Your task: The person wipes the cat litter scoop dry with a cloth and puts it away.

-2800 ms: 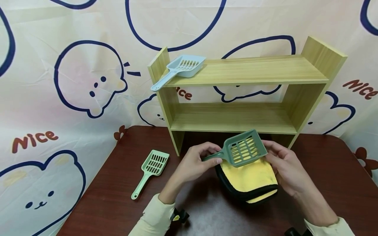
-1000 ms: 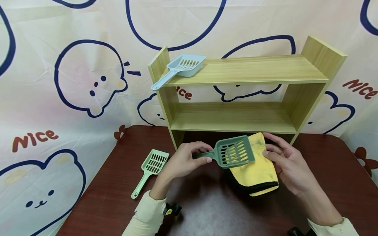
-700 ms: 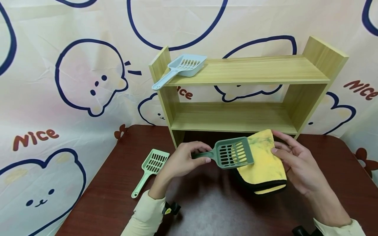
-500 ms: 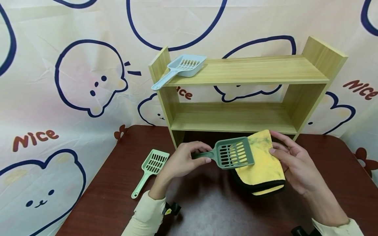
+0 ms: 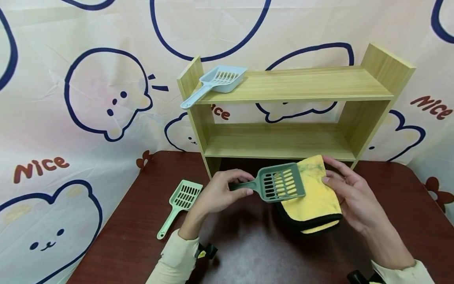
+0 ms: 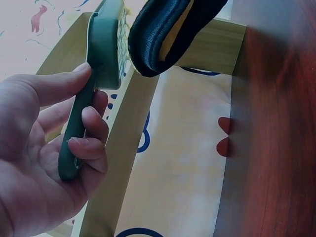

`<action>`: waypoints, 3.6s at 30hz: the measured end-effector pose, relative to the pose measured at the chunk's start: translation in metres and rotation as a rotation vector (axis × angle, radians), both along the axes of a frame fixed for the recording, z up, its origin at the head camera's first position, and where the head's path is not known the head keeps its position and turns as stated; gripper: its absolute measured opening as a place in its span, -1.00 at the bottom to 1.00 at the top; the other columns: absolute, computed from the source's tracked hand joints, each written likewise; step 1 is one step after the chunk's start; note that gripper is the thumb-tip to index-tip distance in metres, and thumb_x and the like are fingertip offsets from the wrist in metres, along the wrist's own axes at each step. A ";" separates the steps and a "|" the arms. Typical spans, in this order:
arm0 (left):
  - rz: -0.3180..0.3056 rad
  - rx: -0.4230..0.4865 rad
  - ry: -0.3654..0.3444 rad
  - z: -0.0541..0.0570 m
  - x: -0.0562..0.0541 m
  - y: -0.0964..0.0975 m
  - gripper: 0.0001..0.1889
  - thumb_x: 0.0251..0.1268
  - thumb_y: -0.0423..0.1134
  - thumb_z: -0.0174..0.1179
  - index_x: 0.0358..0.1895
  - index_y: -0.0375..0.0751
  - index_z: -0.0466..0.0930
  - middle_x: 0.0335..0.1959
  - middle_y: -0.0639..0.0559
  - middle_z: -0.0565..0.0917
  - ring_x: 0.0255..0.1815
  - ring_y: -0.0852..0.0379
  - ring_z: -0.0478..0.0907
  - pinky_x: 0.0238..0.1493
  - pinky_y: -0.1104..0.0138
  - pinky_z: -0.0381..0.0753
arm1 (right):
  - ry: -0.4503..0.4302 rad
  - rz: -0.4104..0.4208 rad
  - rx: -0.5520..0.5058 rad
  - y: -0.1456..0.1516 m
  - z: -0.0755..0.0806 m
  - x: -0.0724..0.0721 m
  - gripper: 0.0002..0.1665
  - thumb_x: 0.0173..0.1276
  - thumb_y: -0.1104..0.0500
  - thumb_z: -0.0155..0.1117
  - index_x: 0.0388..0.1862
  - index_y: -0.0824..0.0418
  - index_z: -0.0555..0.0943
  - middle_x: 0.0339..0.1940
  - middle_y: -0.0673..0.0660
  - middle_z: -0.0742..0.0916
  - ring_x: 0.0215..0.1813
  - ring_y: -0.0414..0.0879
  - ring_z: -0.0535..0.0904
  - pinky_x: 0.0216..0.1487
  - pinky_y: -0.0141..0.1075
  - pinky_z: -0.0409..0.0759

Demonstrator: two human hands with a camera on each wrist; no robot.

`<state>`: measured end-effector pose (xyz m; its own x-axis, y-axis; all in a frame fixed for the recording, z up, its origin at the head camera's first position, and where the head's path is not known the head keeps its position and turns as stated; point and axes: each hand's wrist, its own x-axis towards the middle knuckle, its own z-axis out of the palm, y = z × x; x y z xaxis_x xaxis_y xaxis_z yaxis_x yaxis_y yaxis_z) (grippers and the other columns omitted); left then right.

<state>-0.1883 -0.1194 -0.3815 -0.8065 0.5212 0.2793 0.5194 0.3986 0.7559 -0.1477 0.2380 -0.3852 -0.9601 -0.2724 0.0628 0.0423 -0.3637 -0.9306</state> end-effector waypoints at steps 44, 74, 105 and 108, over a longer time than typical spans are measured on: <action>-0.020 -0.036 -0.042 -0.003 0.000 0.002 -0.74 0.43 -0.23 0.45 0.12 0.03 0.76 -0.22 0.14 0.78 -0.27 0.20 0.59 -0.23 0.37 0.51 | 0.023 0.001 -0.017 0.003 0.001 0.001 -0.34 0.70 0.42 -0.02 0.64 -0.03 0.30 0.18 0.02 0.80 0.06 -0.11 0.83 -0.13 -0.18 0.83; -0.163 -0.001 -0.076 0.008 0.007 -0.004 -0.74 0.37 -0.24 0.50 0.07 -0.08 0.76 -0.21 0.07 0.80 -0.25 0.30 0.64 -0.26 0.41 0.48 | 0.155 -0.008 0.037 0.010 -0.002 -0.002 -0.32 0.64 0.52 -0.01 0.62 0.09 0.39 0.22 0.04 0.76 0.10 -0.14 0.81 -0.11 -0.22 0.82; -0.232 0.080 -0.143 -0.003 0.009 0.020 -0.74 0.43 -0.27 0.44 0.12 -0.12 0.74 -0.10 0.01 0.81 -0.06 0.28 0.68 0.07 0.34 0.65 | 0.198 0.113 0.106 -0.018 -0.014 -0.001 -0.33 0.67 0.48 -0.03 0.63 0.04 0.38 0.29 -0.03 0.71 0.05 -0.13 0.82 -0.12 -0.16 0.83; -0.227 0.076 -0.142 -0.003 0.008 0.019 -0.75 0.42 -0.27 0.44 0.11 -0.11 0.75 -0.11 0.02 0.81 -0.06 0.28 0.68 0.07 0.34 0.65 | 0.191 0.106 0.123 -0.018 -0.012 0.000 -0.35 0.69 0.45 -0.03 0.64 0.05 0.38 0.29 -0.03 0.69 0.03 -0.13 0.82 -0.13 -0.16 0.83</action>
<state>-0.1799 -0.1002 -0.3842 -0.7051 0.6751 0.2168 0.4758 0.2237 0.8506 -0.1481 0.2202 -0.3974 -0.8998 -0.3876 0.2002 -0.1065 -0.2498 -0.9624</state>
